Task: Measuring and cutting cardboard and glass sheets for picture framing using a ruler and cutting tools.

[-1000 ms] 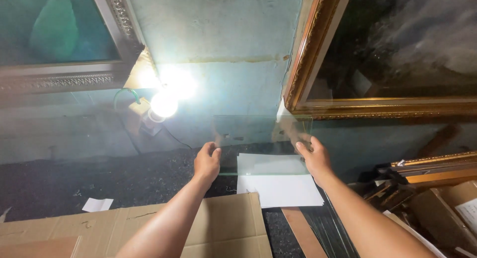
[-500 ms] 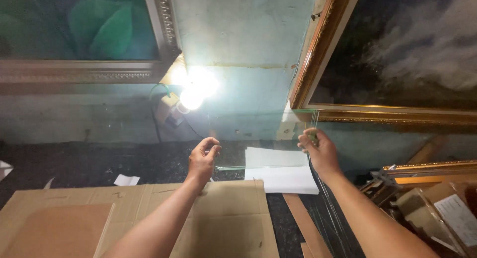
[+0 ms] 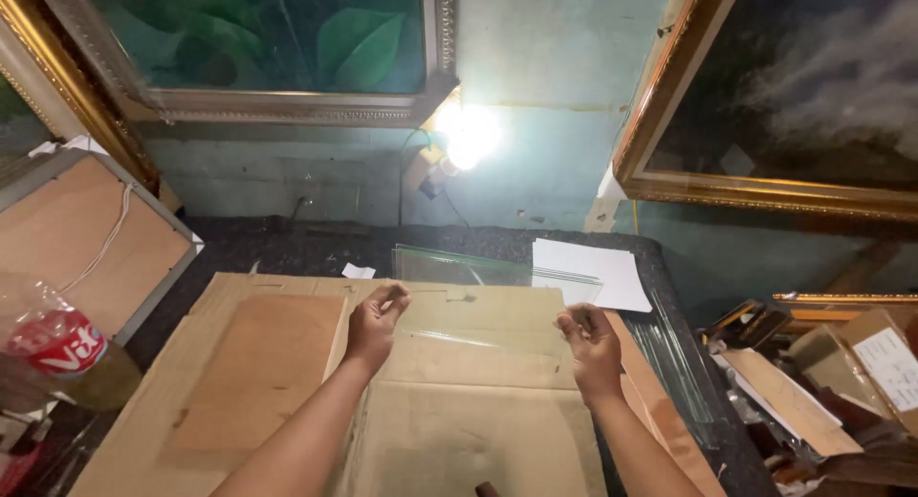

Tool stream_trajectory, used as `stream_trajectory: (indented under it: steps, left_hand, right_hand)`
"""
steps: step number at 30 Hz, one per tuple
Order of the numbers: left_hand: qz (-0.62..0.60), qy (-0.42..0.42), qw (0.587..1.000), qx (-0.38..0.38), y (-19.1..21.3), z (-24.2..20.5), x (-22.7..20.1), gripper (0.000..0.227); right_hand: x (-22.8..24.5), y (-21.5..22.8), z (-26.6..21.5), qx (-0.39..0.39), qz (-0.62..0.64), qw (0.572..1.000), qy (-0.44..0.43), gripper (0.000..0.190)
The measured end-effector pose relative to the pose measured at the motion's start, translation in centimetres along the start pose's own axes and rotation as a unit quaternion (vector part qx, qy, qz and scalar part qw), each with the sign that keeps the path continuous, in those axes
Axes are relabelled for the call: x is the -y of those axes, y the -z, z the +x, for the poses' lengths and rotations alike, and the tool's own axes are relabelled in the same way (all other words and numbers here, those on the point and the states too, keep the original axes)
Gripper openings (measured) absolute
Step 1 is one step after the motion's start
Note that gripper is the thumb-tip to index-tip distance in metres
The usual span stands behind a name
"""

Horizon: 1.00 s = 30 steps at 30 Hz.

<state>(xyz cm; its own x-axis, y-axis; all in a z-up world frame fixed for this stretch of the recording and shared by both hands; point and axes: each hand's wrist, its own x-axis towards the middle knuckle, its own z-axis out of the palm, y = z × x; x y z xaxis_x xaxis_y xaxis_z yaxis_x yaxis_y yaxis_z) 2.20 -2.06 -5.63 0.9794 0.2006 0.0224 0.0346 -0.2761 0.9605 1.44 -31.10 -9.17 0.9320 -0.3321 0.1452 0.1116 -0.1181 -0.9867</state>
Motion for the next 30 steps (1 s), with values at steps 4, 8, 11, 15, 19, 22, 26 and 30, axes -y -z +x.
stream_trajectory:
  steps: [4, 8, 11, 15, 19, 22, 26, 30]
  left_hand:
    - [0.006, 0.022, 1.000, 0.003, 0.1, -1.2, 3.0, 0.013]
    - [0.009, 0.043, 0.999, 0.007, -0.1, -1.9, 4.5, 0.017]
    - [0.018, 0.049, 0.998, 0.034, 0.3, -3.4, 1.2, 0.029]
    - [-0.118, 0.065, 0.990, 0.038, -1.1, -4.6, -1.8, 0.072]
    - [-0.128, 0.033, 0.991, 0.009, -2.0, -4.8, -1.7, 0.059]
    - [-0.093, -0.006, 0.995, 0.039, -0.9, -5.0, -2.0, 0.062]
    - [-0.061, 0.042, 0.997, 0.032, -0.5, -5.4, -4.2, 0.063]
    - [-0.089, 0.032, 0.995, 0.009, -2.0, -4.5, -2.2, 0.051]
  right_hand:
    - [-2.6, -0.9, -0.9, 0.004, 0.015, 1.000, -0.009, 0.017]
    - [-1.1, -0.8, -2.6, 0.028, 0.003, 0.999, -0.026, 0.017]
    - [1.8, -0.5, -3.7, 0.061, -0.006, 0.998, -0.006, 0.030]
    - [3.8, -2.3, -5.0, 0.093, 0.040, 0.994, -0.041, 0.070]
    - [3.5, -3.0, -5.3, 0.055, 0.016, 0.997, -0.061, 0.071]
    - [3.9, -2.7, -5.5, 0.075, 0.051, 0.996, -0.026, 0.062]
    - [7.6, -3.0, -7.0, 0.064, 0.038, 0.996, -0.047, 0.065]
    - [3.3, -2.5, -4.9, 0.090, -0.019, 0.996, -0.015, 0.065]
